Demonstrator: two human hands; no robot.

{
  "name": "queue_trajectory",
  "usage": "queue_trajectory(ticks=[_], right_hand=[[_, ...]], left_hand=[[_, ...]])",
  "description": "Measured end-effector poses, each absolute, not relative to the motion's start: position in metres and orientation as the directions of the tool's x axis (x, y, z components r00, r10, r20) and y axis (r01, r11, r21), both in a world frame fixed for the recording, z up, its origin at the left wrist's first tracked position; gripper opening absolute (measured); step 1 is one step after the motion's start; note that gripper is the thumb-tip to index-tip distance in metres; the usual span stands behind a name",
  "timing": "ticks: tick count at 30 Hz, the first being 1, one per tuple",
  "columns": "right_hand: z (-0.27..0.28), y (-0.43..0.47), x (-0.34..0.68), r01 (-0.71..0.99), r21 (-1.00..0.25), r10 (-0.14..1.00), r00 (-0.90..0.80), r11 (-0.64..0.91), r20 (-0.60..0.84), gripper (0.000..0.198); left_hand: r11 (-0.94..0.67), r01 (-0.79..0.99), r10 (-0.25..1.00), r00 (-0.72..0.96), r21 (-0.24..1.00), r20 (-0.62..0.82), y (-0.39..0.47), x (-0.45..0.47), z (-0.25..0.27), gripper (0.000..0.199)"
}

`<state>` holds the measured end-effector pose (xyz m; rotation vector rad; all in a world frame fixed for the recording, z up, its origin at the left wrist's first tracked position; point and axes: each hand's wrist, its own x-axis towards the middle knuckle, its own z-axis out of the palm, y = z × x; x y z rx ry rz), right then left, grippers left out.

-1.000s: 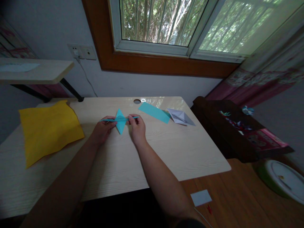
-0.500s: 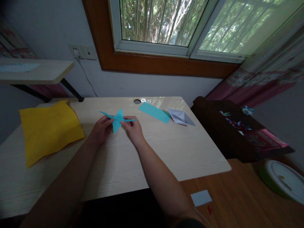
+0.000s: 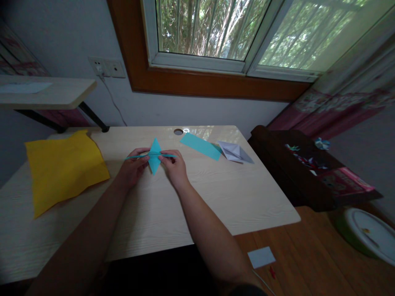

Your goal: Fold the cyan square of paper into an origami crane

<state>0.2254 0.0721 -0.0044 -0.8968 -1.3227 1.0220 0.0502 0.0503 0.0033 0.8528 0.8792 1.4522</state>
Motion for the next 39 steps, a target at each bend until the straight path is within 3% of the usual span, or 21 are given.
queue_trajectory(ticks=[6,15,24,39], right_hand=[[0.002,0.067,0.224,-0.063,-0.955,0.954,-0.054,0.291,0.295,0.030],[-0.001,0.067,0.225,-0.060,-0.961,0.956,-0.098,0.271,0.276,0.028],[-0.008,0.069,0.217,-0.235,-0.969,0.988,-0.110,0.080,0.108,0.032],[-0.004,0.069,0.220,-0.175,-0.980,0.993,-0.059,0.092,0.104,0.029]], left_hand=[[-0.046,-0.409,0.996,-0.084,0.911,0.013,0.050,0.048,0.003,0.049],[-0.042,-0.405,0.998,-0.069,0.913,0.015,0.047,0.050,0.009,0.055],[-0.040,-0.436,0.996,-0.089,0.899,0.001,0.050,0.050,0.006,0.047],[-0.184,-0.385,0.943,-0.328,0.904,0.053,0.053,0.047,0.010,0.026]])
